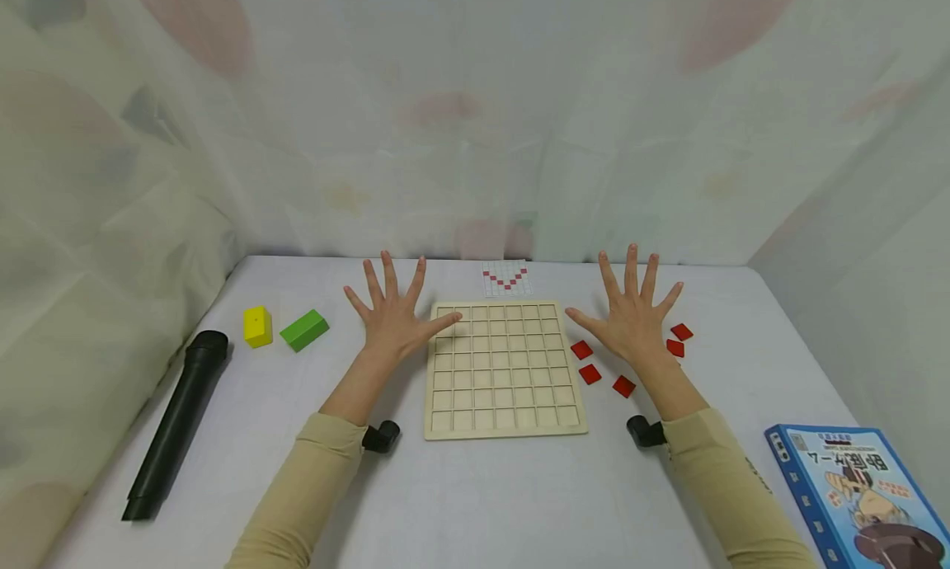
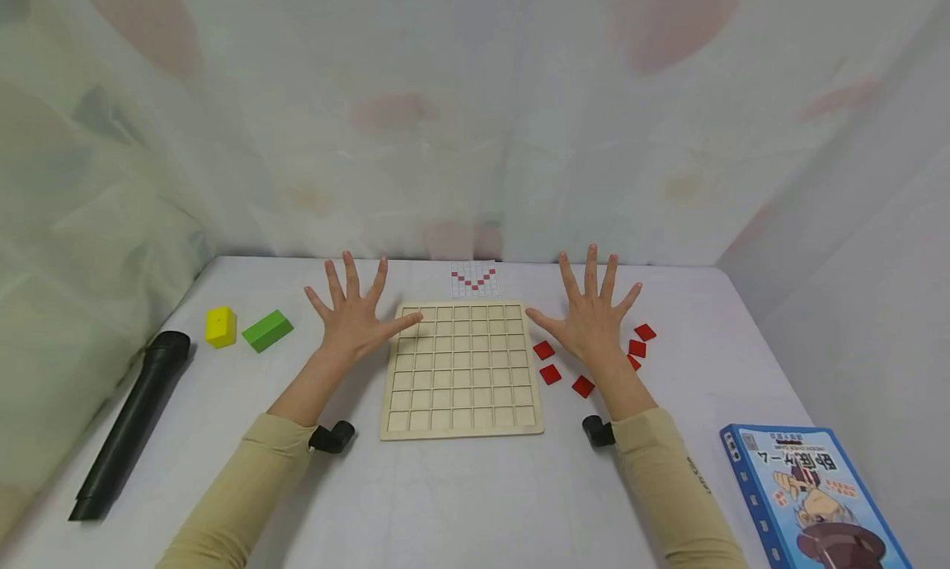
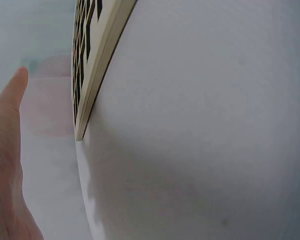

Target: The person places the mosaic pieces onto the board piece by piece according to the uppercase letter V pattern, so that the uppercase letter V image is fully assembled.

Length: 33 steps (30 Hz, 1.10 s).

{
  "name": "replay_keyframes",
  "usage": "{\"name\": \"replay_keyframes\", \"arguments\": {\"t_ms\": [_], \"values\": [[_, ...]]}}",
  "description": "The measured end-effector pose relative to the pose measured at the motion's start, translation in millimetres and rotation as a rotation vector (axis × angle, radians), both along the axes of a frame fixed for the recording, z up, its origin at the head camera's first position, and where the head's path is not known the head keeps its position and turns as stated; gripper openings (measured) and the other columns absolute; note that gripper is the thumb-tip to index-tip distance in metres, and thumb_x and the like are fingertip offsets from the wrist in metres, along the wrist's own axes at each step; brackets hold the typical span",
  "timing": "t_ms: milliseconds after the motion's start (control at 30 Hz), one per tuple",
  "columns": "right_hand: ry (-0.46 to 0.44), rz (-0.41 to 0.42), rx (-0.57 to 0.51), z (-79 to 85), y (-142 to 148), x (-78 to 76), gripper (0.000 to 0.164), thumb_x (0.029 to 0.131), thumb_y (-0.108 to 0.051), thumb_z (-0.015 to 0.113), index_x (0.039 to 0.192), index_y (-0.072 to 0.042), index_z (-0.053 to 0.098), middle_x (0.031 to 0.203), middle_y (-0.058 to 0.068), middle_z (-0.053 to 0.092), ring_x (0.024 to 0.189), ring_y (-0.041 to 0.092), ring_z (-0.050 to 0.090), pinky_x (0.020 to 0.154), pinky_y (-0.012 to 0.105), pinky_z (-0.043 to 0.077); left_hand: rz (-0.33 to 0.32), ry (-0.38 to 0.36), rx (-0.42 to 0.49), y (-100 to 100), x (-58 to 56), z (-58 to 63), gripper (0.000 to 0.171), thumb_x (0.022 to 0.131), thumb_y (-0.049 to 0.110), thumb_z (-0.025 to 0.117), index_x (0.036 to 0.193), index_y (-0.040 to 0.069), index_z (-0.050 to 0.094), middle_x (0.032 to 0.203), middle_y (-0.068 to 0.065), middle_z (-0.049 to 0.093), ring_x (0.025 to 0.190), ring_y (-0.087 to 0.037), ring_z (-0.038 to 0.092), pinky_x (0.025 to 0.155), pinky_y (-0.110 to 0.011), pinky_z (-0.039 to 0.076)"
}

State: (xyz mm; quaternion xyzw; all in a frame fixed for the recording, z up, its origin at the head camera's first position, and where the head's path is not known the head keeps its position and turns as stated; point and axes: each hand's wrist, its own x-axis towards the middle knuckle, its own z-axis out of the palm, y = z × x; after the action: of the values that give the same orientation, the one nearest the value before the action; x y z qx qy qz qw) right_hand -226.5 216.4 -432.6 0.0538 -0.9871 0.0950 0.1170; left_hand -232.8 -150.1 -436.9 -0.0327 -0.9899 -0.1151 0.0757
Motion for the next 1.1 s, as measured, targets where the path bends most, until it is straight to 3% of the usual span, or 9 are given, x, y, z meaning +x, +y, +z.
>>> {"name": "replay_keyframes", "arguments": {"t_ms": [167, 300, 367, 433, 500, 567, 667, 867, 1100], "values": [[-0.012, -0.001, 0.0, 0.1, 0.2, 0.4, 0.106, 0.081, -0.077, 0.05, 0.155, -0.034, -0.012, 0.154, 0.001, -0.038, 0.137, 0.029, -0.039, 0.097, 0.075, -0.02, -0.005, 0.002, 0.009, -0.1, 0.0, 1.1, 0.109, 0.07, 0.093, 0.039, 0.157, 0.038, 0.001, 0.15, -0.004, -0.042, 0.134, -0.031, -0.041, 0.097, -0.068, -0.028], [-0.036, -0.006, -0.011, -0.5, 0.2, -0.7, 0.105, 0.082, -0.077, 0.049, 0.156, -0.032, -0.009, 0.157, 0.005, -0.032, 0.138, 0.03, -0.037, 0.098, 0.075, -0.019, -0.01, -0.004, 0.019, -0.6, 0.6, 1.2, 0.109, 0.071, 0.092, 0.04, 0.156, 0.039, -0.002, 0.151, -0.004, -0.041, 0.136, -0.032, -0.039, 0.098, -0.068, -0.026], [-0.061, -0.007, -0.043, -0.4, -0.3, -1.1, 0.104, 0.083, -0.074, 0.051, 0.158, -0.028, -0.003, 0.16, 0.01, -0.023, 0.141, 0.034, -0.03, 0.1, 0.076, -0.015, -0.02, -0.017, 0.039, -1.1, 2.0, 0.9, 0.108, 0.072, 0.09, 0.042, 0.156, 0.039, -0.005, 0.153, -0.005, -0.037, 0.138, -0.034, -0.035, 0.1, -0.069, -0.023], [-0.092, 0.002, -0.094, 0.2, -0.6, 0.6, 0.096, 0.087, -0.064, 0.055, 0.158, -0.018, 0.011, 0.162, 0.017, -0.004, 0.145, 0.041, -0.012, 0.105, 0.075, -0.004, -0.047, -0.042, 0.07, -1.8, 5.4, 0.8, 0.108, 0.075, 0.087, 0.044, 0.156, 0.036, -0.006, 0.158, -0.009, -0.027, 0.143, -0.036, -0.026, 0.105, -0.07, -0.016], [-0.142, 0.027, -0.163, 1.0, -0.4, 4.0, 0.079, 0.091, -0.051, 0.058, 0.153, -0.009, 0.03, 0.157, 0.023, 0.019, 0.143, 0.043, 0.014, 0.109, 0.07, 0.013, -0.099, -0.07, 0.117, -2.7, 11.5, 0.6, 0.108, 0.079, 0.081, 0.049, 0.158, 0.025, 0.0, 0.162, -0.015, -0.011, 0.146, -0.04, -0.011, 0.109, -0.07, -0.005], [-0.202, 0.071, -0.238, 2.8, 0.8, 9.0, 0.06, 0.094, -0.036, 0.059, 0.141, -0.002, 0.048, 0.144, 0.025, 0.041, 0.13, 0.042, 0.037, 0.105, 0.062, 0.034, -0.169, -0.124, 0.155, -4.1, 20.8, 0.2, 0.109, 0.082, 0.077, 0.052, 0.158, 0.014, 0.005, 0.162, -0.019, 0.003, 0.147, -0.041, 0.002, 0.112, -0.067, 0.005], [-0.303, 0.176, -0.321, 5.1, 4.6, 16.8, 0.039, 0.094, -0.022, 0.062, 0.125, 0.0, 0.062, 0.125, 0.02, 0.059, 0.112, 0.036, 0.054, 0.093, 0.052, 0.049, -0.292, -0.222, 0.173, -6.8, 39.4, -1.1, 0.112, 0.081, 0.074, 0.056, 0.156, 0.004, 0.011, 0.16, -0.022, 0.013, 0.146, -0.041, 0.011, 0.113, -0.063, 0.011], [-0.388, 0.355, -0.303, 5.5, 14.1, 24.4, 0.03, 0.088, -0.01, 0.069, 0.117, -0.004, 0.068, 0.117, 0.013, 0.062, 0.107, 0.033, 0.055, 0.093, 0.05, 0.049, -0.482, -0.37, 0.136, -13.6, 72.8, -3.0, 0.124, 0.073, 0.077, 0.064, 0.157, 0.004, 0.008, 0.162, -0.018, 0.007, 0.148, -0.035, 0.004, 0.117, -0.055, 0.007], [-0.367, 0.385, -0.291, 3.0, 17.2, 27.2, 0.027, 0.087, -0.012, 0.072, 0.114, -0.008, 0.069, 0.119, 0.012, 0.059, 0.11, 0.033, 0.054, 0.095, 0.053, 0.046, -0.59, -0.368, 0.078, -21.9, 86.5, -4.5, 0.128, 0.068, 0.076, 0.07, 0.157, 0.005, 0.011, 0.162, -0.019, 0.004, 0.148, -0.035, 0.001, 0.117, -0.057, 0.003]]}}
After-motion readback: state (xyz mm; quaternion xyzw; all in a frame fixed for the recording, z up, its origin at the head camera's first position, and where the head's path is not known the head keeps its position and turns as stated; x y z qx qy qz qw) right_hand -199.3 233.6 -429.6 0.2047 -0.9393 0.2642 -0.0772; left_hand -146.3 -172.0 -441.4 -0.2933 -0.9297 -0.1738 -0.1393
